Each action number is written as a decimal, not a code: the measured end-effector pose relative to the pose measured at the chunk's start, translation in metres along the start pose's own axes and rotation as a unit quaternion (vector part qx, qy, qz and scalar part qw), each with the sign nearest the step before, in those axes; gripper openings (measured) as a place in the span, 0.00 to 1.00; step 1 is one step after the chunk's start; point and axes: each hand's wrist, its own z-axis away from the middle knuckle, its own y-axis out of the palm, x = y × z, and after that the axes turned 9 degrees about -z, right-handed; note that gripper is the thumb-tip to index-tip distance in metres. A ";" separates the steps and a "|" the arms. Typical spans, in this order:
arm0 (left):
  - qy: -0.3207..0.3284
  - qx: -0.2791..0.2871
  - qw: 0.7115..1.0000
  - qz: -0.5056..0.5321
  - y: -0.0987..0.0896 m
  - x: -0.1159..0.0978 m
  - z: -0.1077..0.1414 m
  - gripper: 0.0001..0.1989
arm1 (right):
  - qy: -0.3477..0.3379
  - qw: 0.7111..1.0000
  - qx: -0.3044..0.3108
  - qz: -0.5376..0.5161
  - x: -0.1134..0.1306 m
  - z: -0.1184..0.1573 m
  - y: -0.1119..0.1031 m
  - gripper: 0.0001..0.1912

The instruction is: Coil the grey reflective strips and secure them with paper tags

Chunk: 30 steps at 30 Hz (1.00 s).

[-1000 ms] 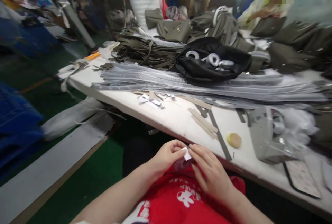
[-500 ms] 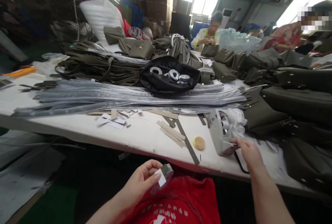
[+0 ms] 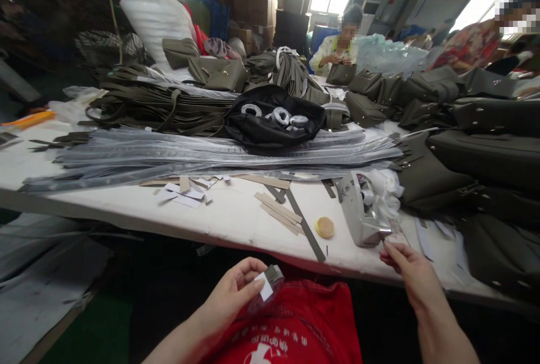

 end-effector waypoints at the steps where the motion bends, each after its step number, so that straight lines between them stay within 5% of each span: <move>1: 0.002 0.005 1.000 -0.003 0.000 -0.001 0.000 0.22 | 0.011 1.000 0.005 -0.005 -0.002 -0.003 -0.001 0.20; 5: 0.035 0.006 0.999 -0.025 -0.004 -0.007 0.004 0.20 | 0.013 0.989 -0.001 0.144 -0.004 -0.010 -0.011 0.18; 8: 0.076 -0.020 0.995 -0.060 -0.007 -0.010 0.009 0.20 | 0.007 0.974 0.061 0.217 -0.001 0.000 -0.009 0.19; 13: 0.127 -0.073 0.983 -0.113 -0.005 -0.014 0.008 0.20 | -0.051 0.965 0.242 0.084 0.016 0.050 0.060 0.19; 19: 0.156 -0.121 0.970 -0.141 -0.006 -0.009 0.008 0.16 | -0.039 0.893 0.447 0.024 0.041 0.109 0.158 0.18; 24: 0.166 -0.157 0.961 -0.156 -0.012 -0.005 0.018 0.11 | -0.015 0.842 0.538 0.021 0.047 0.129 0.187 0.19; 30: 0.168 -0.185 0.952 -0.176 -0.017 -0.003 0.021 0.10 | 0.040 0.833 0.550 0.036 0.039 0.135 0.203 0.23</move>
